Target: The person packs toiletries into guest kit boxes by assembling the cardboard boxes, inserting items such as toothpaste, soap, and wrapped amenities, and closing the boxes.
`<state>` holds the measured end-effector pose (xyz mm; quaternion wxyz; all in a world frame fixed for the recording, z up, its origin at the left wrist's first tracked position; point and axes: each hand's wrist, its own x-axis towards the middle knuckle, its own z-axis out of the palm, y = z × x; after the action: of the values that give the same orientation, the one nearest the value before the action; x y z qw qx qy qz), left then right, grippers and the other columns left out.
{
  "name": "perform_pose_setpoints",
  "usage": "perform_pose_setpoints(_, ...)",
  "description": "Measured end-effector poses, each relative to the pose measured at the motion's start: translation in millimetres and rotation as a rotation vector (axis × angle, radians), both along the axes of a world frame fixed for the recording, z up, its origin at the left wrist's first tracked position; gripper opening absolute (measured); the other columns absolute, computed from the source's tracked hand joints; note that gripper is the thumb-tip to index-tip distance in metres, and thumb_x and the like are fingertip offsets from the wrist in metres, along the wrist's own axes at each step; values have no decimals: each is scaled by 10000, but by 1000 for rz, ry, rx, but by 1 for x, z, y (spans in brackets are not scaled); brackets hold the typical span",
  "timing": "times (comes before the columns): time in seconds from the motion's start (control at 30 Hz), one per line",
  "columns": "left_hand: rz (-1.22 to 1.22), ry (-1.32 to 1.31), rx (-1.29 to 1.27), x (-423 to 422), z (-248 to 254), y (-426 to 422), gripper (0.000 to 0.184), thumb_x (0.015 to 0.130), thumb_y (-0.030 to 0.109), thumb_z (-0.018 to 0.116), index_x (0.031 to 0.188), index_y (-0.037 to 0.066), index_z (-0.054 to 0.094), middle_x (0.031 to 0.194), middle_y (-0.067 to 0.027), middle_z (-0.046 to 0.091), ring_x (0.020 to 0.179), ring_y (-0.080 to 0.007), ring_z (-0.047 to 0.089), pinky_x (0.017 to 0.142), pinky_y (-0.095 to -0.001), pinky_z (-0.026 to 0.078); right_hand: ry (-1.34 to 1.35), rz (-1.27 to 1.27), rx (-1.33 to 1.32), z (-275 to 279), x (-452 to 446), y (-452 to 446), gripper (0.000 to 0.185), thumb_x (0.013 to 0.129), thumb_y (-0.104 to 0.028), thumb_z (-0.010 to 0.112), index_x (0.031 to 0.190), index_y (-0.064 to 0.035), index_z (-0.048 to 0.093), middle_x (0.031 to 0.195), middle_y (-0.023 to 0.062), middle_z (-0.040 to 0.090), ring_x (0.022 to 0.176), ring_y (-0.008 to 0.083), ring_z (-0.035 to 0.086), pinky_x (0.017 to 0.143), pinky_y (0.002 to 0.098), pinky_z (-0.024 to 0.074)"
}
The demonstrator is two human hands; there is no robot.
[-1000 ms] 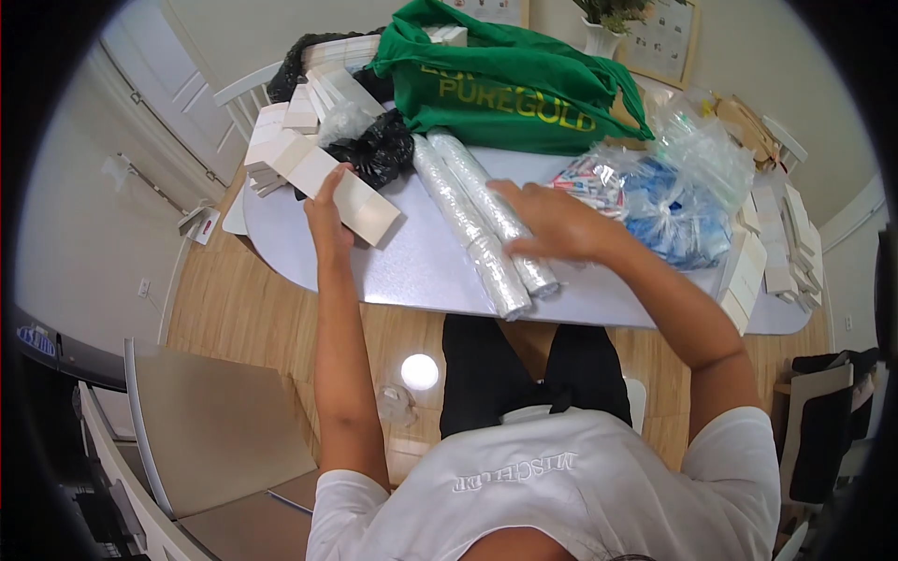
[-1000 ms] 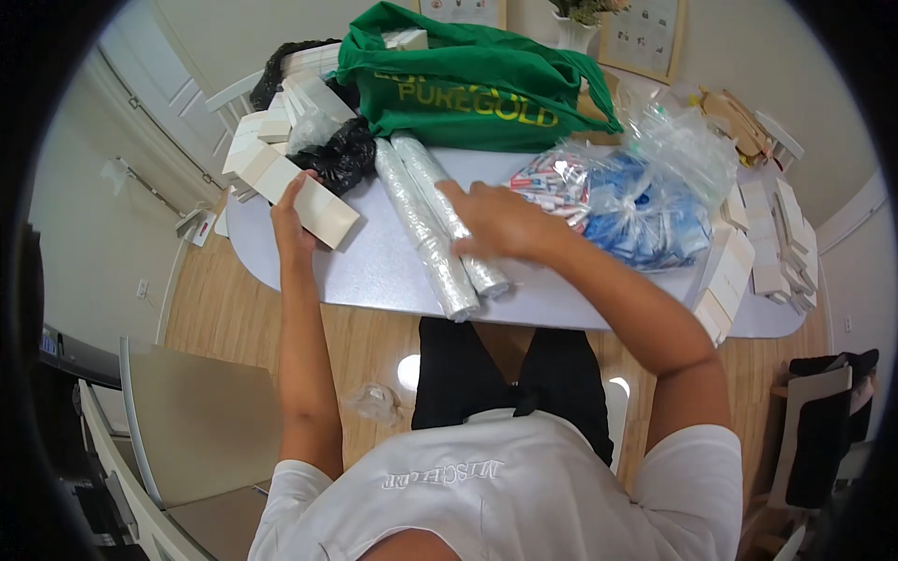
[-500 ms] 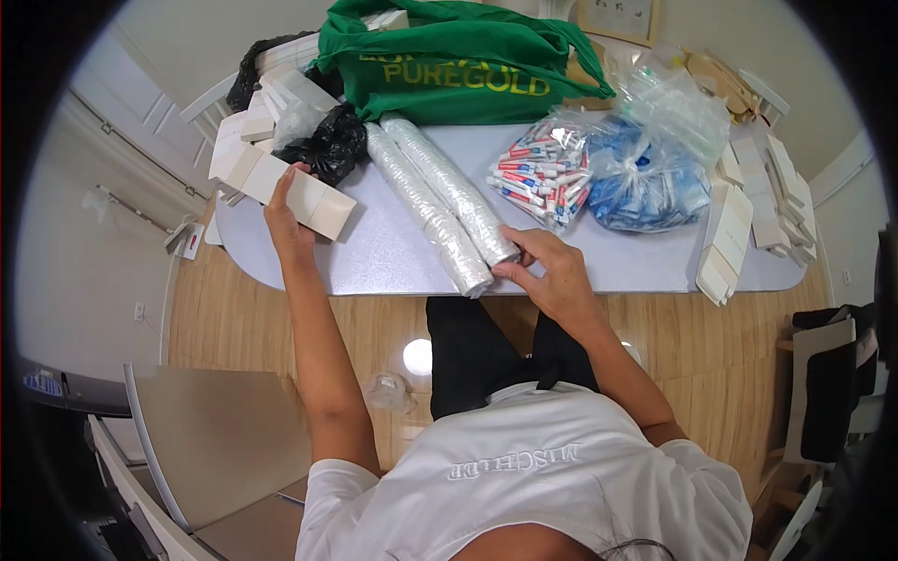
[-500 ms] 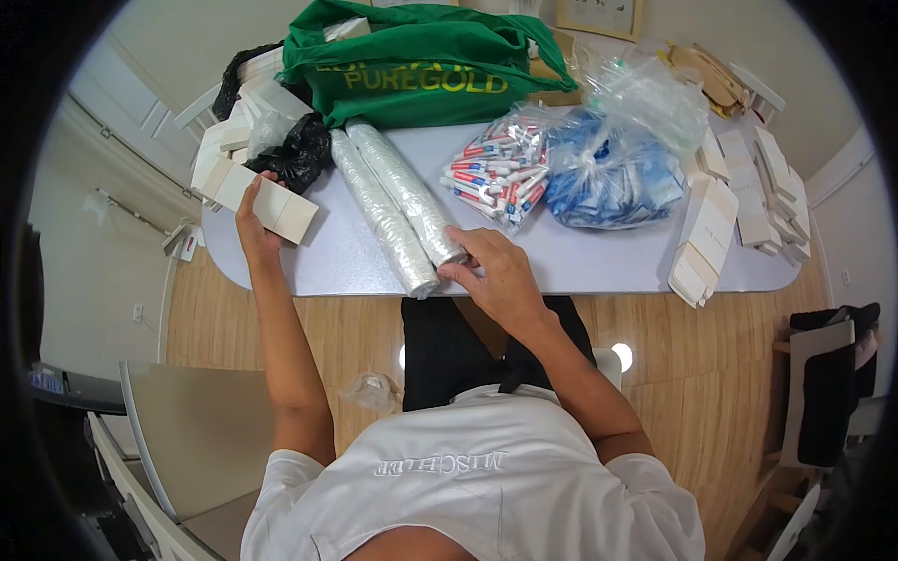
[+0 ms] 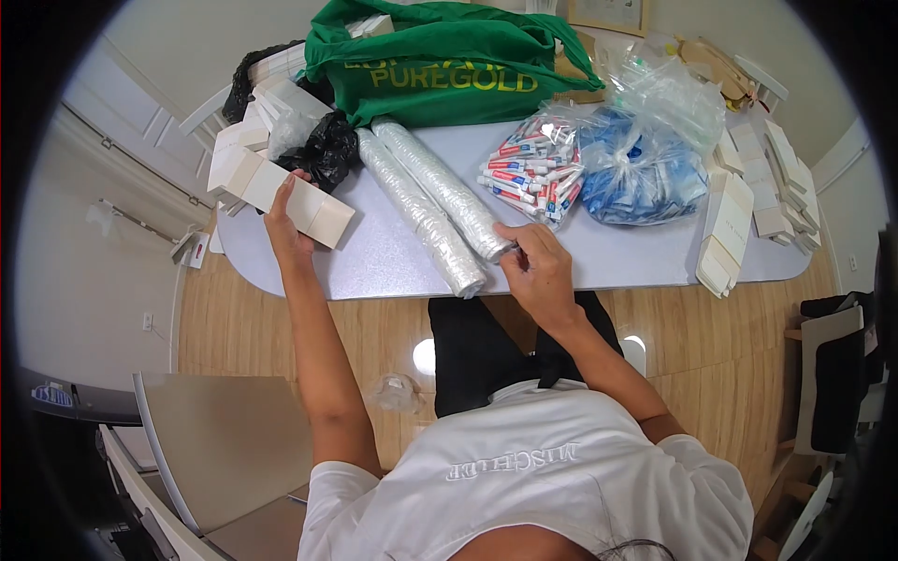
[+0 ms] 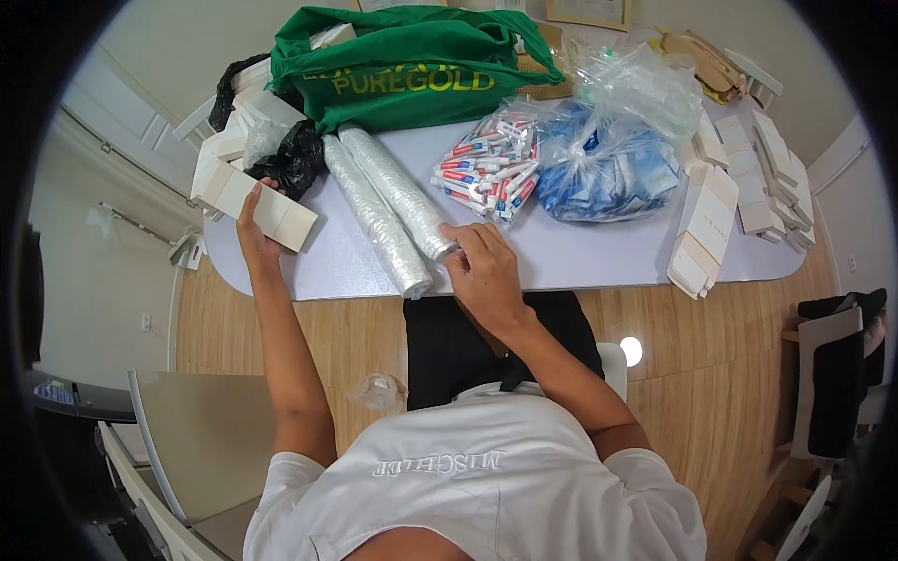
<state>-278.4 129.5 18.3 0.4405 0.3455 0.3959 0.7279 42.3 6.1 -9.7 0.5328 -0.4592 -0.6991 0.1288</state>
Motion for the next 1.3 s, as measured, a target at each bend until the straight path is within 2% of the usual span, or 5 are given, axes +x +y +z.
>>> perform_pose_setpoints(0.53, -217, 113, 133, 36, 45, -36, 337, 778, 158, 648, 1000, -90, 594, 916, -169, 641, 812, -238, 638, 744, -333, 521, 265, -34, -51, 9, 16, 10, 209, 763, 42, 602, 966, 18, 646, 776, 144, 628, 644, 224, 607, 573, 315, 492)
perform_pose_setpoints(0.7, -538, 795, 280, 100, 90, -62, 308, 780, 34, 663, 1082, 9, 609, 1042, -78, 658, 913, -126, 595, 799, -280, 483, 78, -38, 147, 43, 18, 15, 208, 741, 16, 654, 949, 4, 655, 802, 118, 639, 691, 199, 630, 610, 286, 512)
perform_pose_setpoints(0.87, -502, 1281, 489, 142, 105, -49, 740, 526, 174, 857, 1164, 48, 504, 1047, -136, 569, 982, -298, 550, 850, -352, 440, 127, -6, 191, 73, 9, 29, 199, 722, -2, 675, 919, -4, 652, 784, 114, 629, 687, 222, 631, 593, 308, 509)
perform_pose_setpoints(1.0, -423, 1307, 431, 156, 93, -42, 706, 495, 116, 851, 1120, 36, 533, 1026, -77, 586, 941, -179, 578, 852, -311, 457, 98, -25, 224, 79, 7, 38, 168, 731, -16, 676, 896, 12, 659, 758, 126, 637, 658, 218, 645, 590, 292, 518)
perform_pose_setpoints(1.3, -305, 1086, 505, 161, 70, -37, 621, 495, 131, 798, 1058, 20, 561, 974, -112, 602, 889, -250, 607, 807, -329, 484, 757, 164, -208, 68, 6, 42, 122, 820, -45, 651, 898, 49, 653, 789, 91, 672, 702, 101, 641, 605, 237, 527)
